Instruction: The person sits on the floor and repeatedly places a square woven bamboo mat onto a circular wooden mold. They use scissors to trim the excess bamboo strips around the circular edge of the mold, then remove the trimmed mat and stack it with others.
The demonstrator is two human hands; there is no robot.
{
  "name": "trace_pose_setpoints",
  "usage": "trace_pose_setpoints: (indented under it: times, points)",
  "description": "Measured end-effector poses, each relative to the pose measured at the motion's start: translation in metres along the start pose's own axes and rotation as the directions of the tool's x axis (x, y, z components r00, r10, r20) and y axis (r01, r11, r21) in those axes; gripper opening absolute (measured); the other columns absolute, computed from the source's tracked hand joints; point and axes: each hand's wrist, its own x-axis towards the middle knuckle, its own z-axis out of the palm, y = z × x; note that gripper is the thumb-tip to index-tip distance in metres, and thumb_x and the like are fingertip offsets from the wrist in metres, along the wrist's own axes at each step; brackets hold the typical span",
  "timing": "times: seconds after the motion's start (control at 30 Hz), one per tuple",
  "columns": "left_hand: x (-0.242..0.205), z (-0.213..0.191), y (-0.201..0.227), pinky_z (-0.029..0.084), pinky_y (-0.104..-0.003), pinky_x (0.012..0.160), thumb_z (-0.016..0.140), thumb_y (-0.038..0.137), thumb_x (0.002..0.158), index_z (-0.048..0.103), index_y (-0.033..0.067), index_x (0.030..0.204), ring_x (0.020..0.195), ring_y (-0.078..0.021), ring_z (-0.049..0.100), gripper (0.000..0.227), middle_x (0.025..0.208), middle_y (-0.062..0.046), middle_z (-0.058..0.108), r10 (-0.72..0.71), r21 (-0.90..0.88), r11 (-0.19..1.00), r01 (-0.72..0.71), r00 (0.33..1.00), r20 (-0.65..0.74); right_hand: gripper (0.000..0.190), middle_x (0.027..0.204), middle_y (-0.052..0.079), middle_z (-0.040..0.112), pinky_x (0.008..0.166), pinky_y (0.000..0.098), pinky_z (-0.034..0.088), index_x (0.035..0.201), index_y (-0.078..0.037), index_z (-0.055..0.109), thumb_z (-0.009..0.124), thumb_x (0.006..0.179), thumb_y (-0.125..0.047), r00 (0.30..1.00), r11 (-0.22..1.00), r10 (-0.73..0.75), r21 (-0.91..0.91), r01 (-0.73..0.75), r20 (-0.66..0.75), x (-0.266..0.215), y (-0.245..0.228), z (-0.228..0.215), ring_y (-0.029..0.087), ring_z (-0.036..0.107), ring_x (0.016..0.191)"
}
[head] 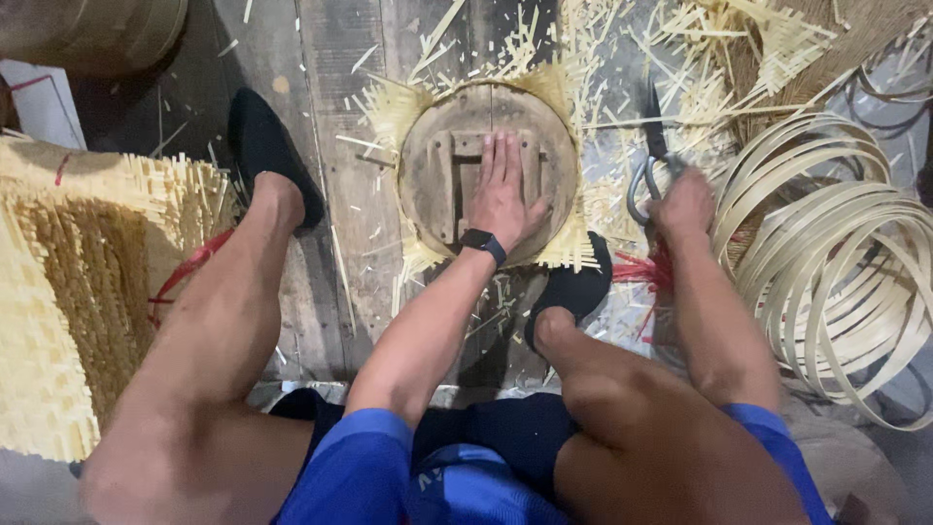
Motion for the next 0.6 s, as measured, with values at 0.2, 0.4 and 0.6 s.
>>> trace_pose_setpoints:
  times: [0.2,0.4,0.6]
  points:
    - [0.002,-0.005,0.004,0.019,-0.046,0.126,0.081,0.037,0.078,0.02,0.0022,0.16,0.157,-0.0381,0.015,0.108,0.167,-0.022,0.022,-0.056,0.006,0.998,0.056,0.997,0.053,0.048,0.09,0.017,0.075,0.062,0.0446,0.058,0.111,-0.006,0.07,0.078,0.072,-0.033,0.809,0.719,0.054,0.54,-0.438,0.585,-0.028,0.005,-0.016,0.025,0.067,0.068]
    - [0.003,-0.002,0.006,0.02,-0.046,0.127,0.081,0.034,0.074,0.019,-0.0016,0.16,0.157,-0.0392,0.013,0.112,0.167,-0.024,0.021,-0.046,0.036,0.998,0.045,0.998,0.045,0.06,0.084,0.02,0.069,0.065,0.0467,0.053,0.098,0.003,0.068,0.089,0.079,-0.05,0.974,0.954,-0.123,0.292,0.064,0.188,-0.087,0.0,-0.024,0.031,0.063,0.071]
    - [0.004,-0.002,0.002,0.022,-0.047,0.127,0.082,0.035,0.075,0.023,-0.0042,0.157,0.157,-0.0393,0.017,0.108,0.166,-0.025,0.025,-0.032,0.037,0.999,0.03,0.998,0.058,0.057,0.095,0.028,0.066,0.076,0.0517,0.056,0.102,0.004,0.071,0.075,0.09,-0.051,0.813,0.837,-0.539,-0.037,0.545,-0.22,-0.063,-0.059,-0.021,0.046,0.067,0.086]
